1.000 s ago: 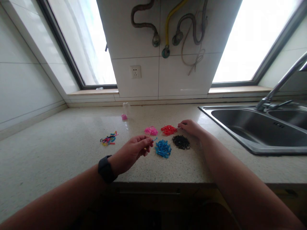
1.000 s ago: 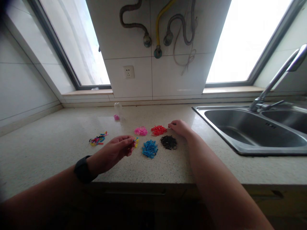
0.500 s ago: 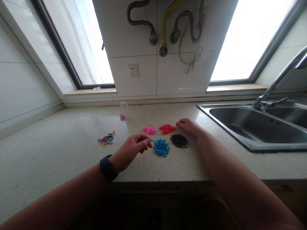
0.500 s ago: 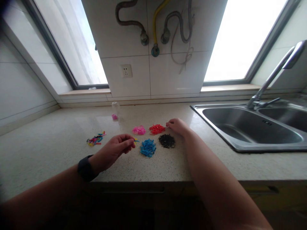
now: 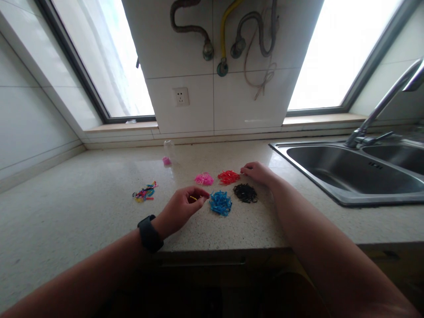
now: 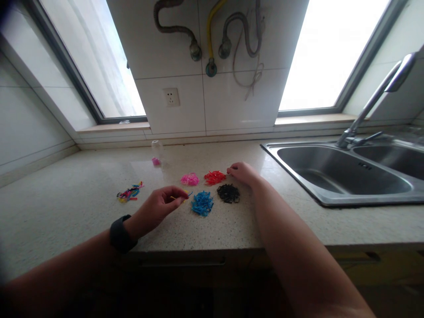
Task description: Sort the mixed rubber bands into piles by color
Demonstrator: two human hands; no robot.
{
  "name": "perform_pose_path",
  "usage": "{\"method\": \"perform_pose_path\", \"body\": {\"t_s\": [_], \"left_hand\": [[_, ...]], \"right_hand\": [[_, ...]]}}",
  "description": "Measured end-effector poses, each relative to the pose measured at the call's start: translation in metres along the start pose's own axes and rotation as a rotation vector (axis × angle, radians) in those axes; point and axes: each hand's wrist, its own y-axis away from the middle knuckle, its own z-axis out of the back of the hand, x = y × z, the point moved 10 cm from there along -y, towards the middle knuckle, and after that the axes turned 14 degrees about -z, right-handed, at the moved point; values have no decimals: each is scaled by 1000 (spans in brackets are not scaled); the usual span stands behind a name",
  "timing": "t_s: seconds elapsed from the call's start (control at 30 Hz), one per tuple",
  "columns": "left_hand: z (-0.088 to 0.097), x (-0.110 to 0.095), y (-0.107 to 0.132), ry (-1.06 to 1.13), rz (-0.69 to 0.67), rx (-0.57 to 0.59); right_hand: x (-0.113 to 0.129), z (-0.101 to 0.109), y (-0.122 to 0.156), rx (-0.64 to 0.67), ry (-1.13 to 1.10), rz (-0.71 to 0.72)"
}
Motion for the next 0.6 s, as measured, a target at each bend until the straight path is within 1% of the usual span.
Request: {"method": "perform_pose_path", "body": {"t_s": [0.07,0.17,0.23,0.33,0.6], "left_hand": [[-3,-9,1,-135,-67,60],[-14,-31,4,-387,-273,172],[-24,-39,8,-524,-366,252],[-32,-35,12,-654,-378,319],[-38,-26,14,-796,-379,377]], "right_hand": [[0,0,0,-1,-2,7],[0,0,-1,-7,-4,14],[-1,0,-1,-11,-2,11],[-2,-1,-2,-10,-5,-1],[-2,-1,-3,-18,6,8]]}}
